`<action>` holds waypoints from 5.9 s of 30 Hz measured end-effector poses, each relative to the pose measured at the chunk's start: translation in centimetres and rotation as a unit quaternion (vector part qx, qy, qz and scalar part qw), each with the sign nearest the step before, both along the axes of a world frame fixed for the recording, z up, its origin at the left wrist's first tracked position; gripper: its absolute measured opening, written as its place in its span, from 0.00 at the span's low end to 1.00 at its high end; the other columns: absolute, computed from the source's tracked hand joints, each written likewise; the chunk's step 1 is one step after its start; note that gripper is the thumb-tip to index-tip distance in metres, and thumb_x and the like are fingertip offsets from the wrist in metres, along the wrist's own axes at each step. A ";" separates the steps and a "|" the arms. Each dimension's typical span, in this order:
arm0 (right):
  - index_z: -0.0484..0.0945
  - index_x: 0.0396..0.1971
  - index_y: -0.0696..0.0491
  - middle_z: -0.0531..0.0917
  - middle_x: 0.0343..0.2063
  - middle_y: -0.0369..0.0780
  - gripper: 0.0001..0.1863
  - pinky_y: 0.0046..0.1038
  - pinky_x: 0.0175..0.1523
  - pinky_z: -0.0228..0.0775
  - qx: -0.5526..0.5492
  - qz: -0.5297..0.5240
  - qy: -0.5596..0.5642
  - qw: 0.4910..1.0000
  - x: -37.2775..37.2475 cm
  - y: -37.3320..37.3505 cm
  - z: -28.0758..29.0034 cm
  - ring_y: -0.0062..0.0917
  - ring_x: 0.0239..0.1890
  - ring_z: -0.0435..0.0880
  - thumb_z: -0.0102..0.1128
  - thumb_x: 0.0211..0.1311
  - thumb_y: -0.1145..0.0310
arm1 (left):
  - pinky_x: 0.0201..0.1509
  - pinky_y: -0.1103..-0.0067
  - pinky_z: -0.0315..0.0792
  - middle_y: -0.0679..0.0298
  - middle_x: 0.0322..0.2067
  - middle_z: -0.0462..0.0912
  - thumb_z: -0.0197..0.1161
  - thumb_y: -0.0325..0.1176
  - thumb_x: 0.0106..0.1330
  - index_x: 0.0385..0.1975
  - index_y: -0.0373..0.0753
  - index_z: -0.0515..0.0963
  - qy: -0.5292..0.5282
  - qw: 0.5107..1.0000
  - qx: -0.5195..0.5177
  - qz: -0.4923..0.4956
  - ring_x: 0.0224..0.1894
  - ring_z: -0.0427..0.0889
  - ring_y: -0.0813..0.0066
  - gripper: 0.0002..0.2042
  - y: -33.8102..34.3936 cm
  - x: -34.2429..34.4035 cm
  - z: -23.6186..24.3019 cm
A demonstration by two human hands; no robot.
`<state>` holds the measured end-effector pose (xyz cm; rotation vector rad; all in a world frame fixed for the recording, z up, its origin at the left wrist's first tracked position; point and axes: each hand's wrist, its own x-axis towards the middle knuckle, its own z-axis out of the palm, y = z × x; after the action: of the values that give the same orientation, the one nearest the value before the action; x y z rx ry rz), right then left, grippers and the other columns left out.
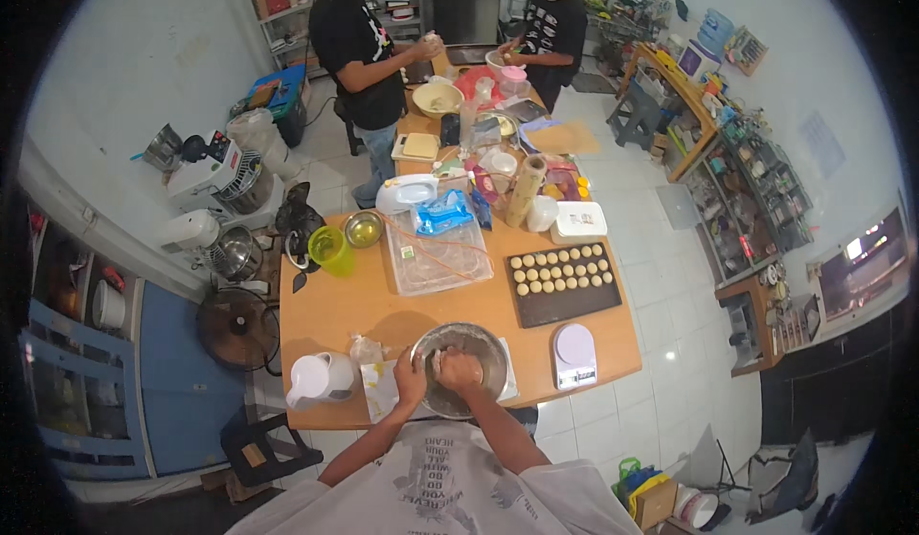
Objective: The person prepares small pieces of dough by weighing a portion on a scale, rolling it between their palms into a ball, and placing it onto a baking tray. They then repeat the process, taking dough from a mixing bowl and kneading it before shaping a piece.
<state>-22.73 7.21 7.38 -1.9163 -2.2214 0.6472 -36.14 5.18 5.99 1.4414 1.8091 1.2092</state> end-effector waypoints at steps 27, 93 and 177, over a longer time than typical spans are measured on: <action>0.84 0.53 0.46 0.82 0.57 0.48 0.18 0.45 0.59 0.78 0.054 0.106 0.059 0.991 5.2 -2.5 0.9 0.48 0.52 0.85 0.63 0.62 0.63 | 0.59 0.58 0.74 0.36 0.50 0.82 0.55 0.36 0.79 0.55 0.25 0.78 -0.001 0.997 -0.055 -0.063 0.54 0.81 0.37 0.18 0.9 -1.2 -0.6; 0.75 0.55 0.52 0.81 0.50 0.50 0.23 0.47 0.62 0.73 -0.057 0.030 0.134 0.989 6.8 -2.3 1.5 0.50 0.53 0.80 0.66 0.59 0.72 | 0.51 0.59 0.75 0.42 0.42 0.83 0.56 0.30 0.78 0.50 0.30 0.79 0.000 0.996 0.006 -0.085 0.46 0.82 0.39 0.11 1.2 -1.0 0.9; 0.85 0.47 0.55 0.87 0.46 0.50 0.17 0.48 0.59 0.75 0.036 0.087 0.156 0.983 6.7 -3.5 -2.5 0.48 0.51 0.85 0.62 0.66 0.60 | 0.60 0.61 0.74 0.40 0.49 0.85 0.57 0.38 0.79 0.54 0.27 0.80 0.003 0.998 -0.049 -0.041 0.54 0.83 0.42 0.18 1.0 -0.1 -0.7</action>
<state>-16.06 3.68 4.92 -1.4801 -2.1898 0.8151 -36.26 6.23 5.27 1.4503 1.7705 1.0621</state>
